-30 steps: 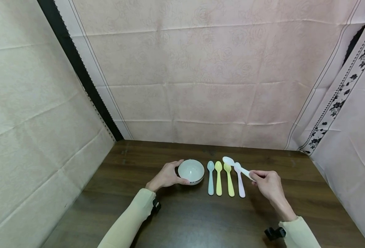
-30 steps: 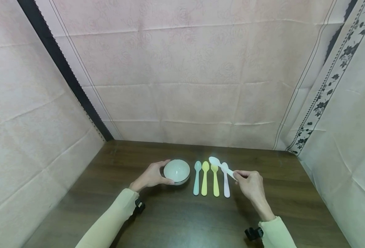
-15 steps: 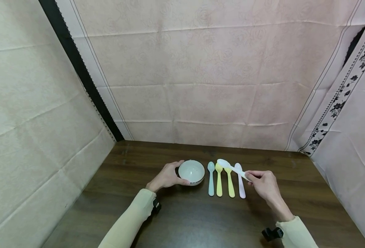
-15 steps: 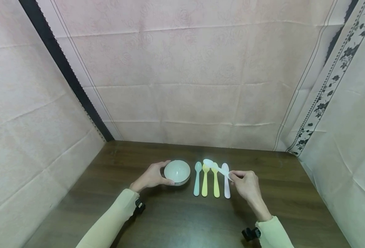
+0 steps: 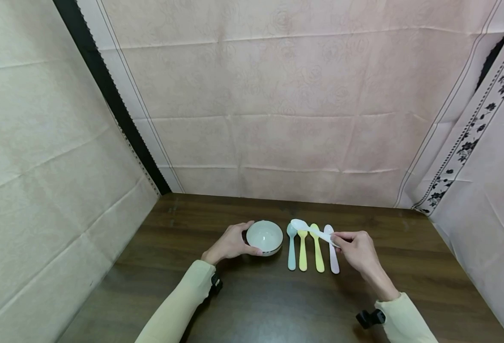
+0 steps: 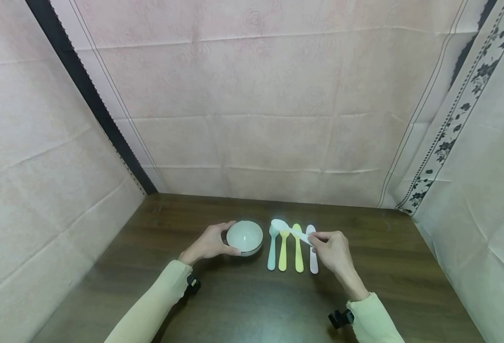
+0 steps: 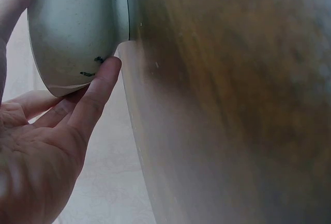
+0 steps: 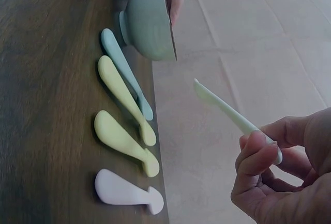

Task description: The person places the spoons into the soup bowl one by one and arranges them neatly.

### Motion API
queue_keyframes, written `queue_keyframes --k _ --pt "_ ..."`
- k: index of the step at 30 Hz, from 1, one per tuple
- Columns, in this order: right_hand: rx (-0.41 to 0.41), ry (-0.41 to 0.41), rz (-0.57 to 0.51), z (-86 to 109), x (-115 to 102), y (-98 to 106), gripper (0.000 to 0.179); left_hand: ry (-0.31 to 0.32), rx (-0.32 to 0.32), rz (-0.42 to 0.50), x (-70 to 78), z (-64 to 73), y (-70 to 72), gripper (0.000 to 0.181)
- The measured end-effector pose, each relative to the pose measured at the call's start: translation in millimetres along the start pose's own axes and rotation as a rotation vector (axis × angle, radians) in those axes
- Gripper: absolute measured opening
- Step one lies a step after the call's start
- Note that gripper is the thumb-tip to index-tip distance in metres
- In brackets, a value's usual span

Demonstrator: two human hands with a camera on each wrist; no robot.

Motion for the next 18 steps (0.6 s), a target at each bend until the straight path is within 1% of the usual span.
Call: queue_keyframes --k 9,15,18 --pt "-0.020 0.031 -0.018 2.1 -10.2 -12.3 0.027 0.009 0.011 0.011 1.0 1.6 0.7 0.109" --pt "-0.056 0.016 -0.054 1.8 -13.4 -20.5 0.026 0.002 0.013 0.014 1.1 0.9 0.5 0.109" --pt "-0.059 0.021 -0.054 0.8 -14.3 -23.8 0.025 0.005 0.010 0.017 1.0 0.8 0.7 0.109"
Point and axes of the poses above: each hand's wrist, its own z-axis away from the middle knuckle, its own y-axis out of the back of the hand, x = y × z, the point moved 6 cm from there along -z, towards the middle knuckle, and after that the axes turned 1 degree about -y, right-handed, at the moved point
